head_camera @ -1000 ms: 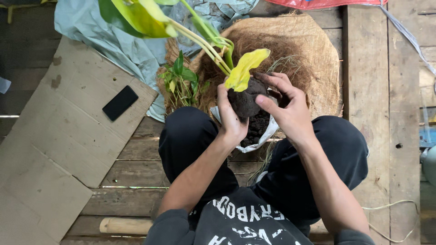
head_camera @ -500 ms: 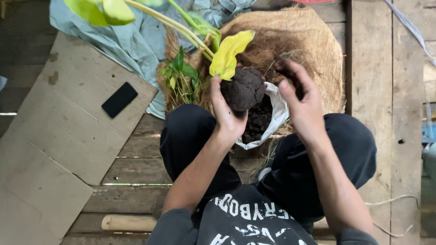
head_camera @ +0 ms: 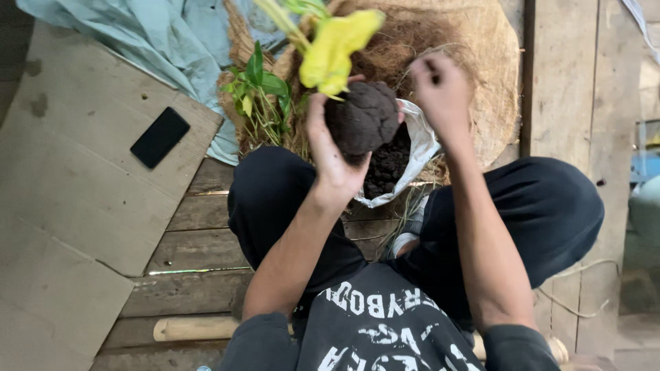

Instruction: The person sits on a wooden floor and packs soil around the root ball of a small plant with yellow leaves. They repeatedly scoop soil from a white bag and press it into the root mass by hand.

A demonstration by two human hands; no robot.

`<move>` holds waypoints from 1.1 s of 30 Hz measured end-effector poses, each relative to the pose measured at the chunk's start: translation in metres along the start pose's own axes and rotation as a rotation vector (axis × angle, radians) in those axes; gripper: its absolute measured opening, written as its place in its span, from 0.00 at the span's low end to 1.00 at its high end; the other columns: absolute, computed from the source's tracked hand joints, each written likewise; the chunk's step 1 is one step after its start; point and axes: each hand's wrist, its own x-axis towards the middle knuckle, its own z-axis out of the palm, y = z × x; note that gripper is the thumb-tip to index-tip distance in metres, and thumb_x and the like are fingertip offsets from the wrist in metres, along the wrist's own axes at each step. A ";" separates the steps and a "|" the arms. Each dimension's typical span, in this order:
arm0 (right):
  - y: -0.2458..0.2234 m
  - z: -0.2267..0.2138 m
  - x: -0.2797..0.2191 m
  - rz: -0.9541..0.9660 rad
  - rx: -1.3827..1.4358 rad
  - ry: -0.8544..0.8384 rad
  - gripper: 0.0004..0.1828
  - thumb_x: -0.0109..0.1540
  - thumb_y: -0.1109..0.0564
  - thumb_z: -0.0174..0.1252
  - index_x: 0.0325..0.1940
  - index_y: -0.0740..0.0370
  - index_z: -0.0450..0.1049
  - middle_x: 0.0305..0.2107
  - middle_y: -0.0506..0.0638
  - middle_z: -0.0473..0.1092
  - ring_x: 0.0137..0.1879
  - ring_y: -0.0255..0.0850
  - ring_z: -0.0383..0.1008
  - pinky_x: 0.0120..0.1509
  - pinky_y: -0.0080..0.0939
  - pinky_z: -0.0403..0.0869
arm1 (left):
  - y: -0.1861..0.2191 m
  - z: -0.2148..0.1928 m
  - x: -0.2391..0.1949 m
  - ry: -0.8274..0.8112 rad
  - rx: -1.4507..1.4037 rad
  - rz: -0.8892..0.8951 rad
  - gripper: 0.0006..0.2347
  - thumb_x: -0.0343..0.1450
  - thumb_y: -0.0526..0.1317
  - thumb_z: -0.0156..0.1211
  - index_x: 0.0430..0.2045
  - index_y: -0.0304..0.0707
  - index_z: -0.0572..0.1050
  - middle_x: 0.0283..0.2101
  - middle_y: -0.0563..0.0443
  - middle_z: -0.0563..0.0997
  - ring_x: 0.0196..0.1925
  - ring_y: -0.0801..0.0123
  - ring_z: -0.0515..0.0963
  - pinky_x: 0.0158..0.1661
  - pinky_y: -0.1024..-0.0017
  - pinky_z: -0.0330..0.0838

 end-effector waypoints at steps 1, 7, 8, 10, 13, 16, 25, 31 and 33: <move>0.012 0.005 0.002 -0.137 -0.255 -0.031 0.16 0.71 0.47 0.57 0.52 0.60 0.80 0.47 0.57 0.78 0.52 0.44 0.77 0.58 0.48 0.76 | 0.003 0.000 0.000 0.018 0.019 0.004 0.22 0.78 0.53 0.45 0.51 0.30 0.72 0.47 0.35 0.81 0.46 0.48 0.83 0.50 0.51 0.81; 0.085 0.055 0.002 0.396 -0.814 -0.680 0.24 0.65 0.41 0.59 0.60 0.55 0.74 0.47 0.60 0.76 0.51 0.53 0.78 0.56 0.57 0.76 | 0.012 -0.004 -0.005 0.041 0.031 0.017 0.23 0.80 0.54 0.42 0.53 0.29 0.72 0.50 0.36 0.81 0.51 0.51 0.82 0.53 0.54 0.79; 0.097 0.061 0.001 0.319 -0.812 -0.674 0.25 0.63 0.42 0.61 0.59 0.57 0.74 0.47 0.61 0.76 0.52 0.55 0.78 0.55 0.57 0.75 | 0.013 -0.005 -0.006 0.038 0.022 0.005 0.23 0.80 0.54 0.42 0.53 0.29 0.73 0.50 0.37 0.81 0.51 0.52 0.83 0.53 0.55 0.79; 0.120 0.070 -0.006 0.162 -0.763 -0.602 0.29 0.62 0.45 0.61 0.65 0.59 0.69 0.47 0.61 0.76 0.52 0.56 0.77 0.54 0.58 0.75 | 0.012 -0.007 -0.009 0.051 0.014 -0.009 0.24 0.79 0.55 0.42 0.52 0.29 0.73 0.50 0.37 0.81 0.51 0.52 0.83 0.53 0.56 0.80; 0.147 0.086 -0.022 0.013 -0.734 -0.490 0.29 0.63 0.52 0.58 0.69 0.57 0.67 0.47 0.60 0.77 0.53 0.55 0.78 0.54 0.58 0.75 | 0.014 -0.008 -0.006 0.063 0.013 -0.011 0.24 0.79 0.54 0.44 0.51 0.29 0.74 0.49 0.38 0.81 0.50 0.52 0.83 0.52 0.56 0.79; 0.175 0.092 -0.046 -0.042 -0.895 -0.478 0.13 0.60 0.57 0.57 0.48 0.55 0.80 0.45 0.57 0.77 0.54 0.53 0.78 0.55 0.56 0.75 | 0.017 -0.012 -0.003 0.052 -0.011 -0.025 0.22 0.78 0.53 0.45 0.51 0.29 0.75 0.48 0.38 0.81 0.49 0.50 0.83 0.52 0.52 0.80; 0.203 0.098 -0.060 -0.253 -0.892 -0.250 0.12 0.55 0.57 0.63 0.42 0.58 0.79 0.42 0.55 0.76 0.52 0.52 0.76 0.52 0.53 0.75 | 0.015 -0.008 0.003 0.042 -0.119 -0.159 0.22 0.76 0.52 0.44 0.50 0.30 0.74 0.47 0.33 0.81 0.48 0.43 0.83 0.51 0.46 0.80; 0.165 0.086 -0.045 0.076 -0.849 -0.419 0.16 0.55 0.53 0.68 0.46 0.56 0.78 0.36 0.58 0.77 0.45 0.55 0.79 0.45 0.57 0.77 | 0.011 -0.006 0.008 0.041 -0.031 -0.137 0.22 0.76 0.52 0.45 0.50 0.30 0.75 0.49 0.36 0.81 0.49 0.50 0.83 0.52 0.51 0.80; 0.144 0.079 -0.037 0.128 -0.826 -0.455 0.18 0.54 0.50 0.71 0.45 0.55 0.79 0.35 0.57 0.78 0.44 0.54 0.80 0.44 0.58 0.77 | 0.011 -0.007 0.008 0.088 0.013 -0.117 0.23 0.77 0.53 0.45 0.50 0.30 0.75 0.50 0.38 0.82 0.50 0.54 0.83 0.52 0.56 0.79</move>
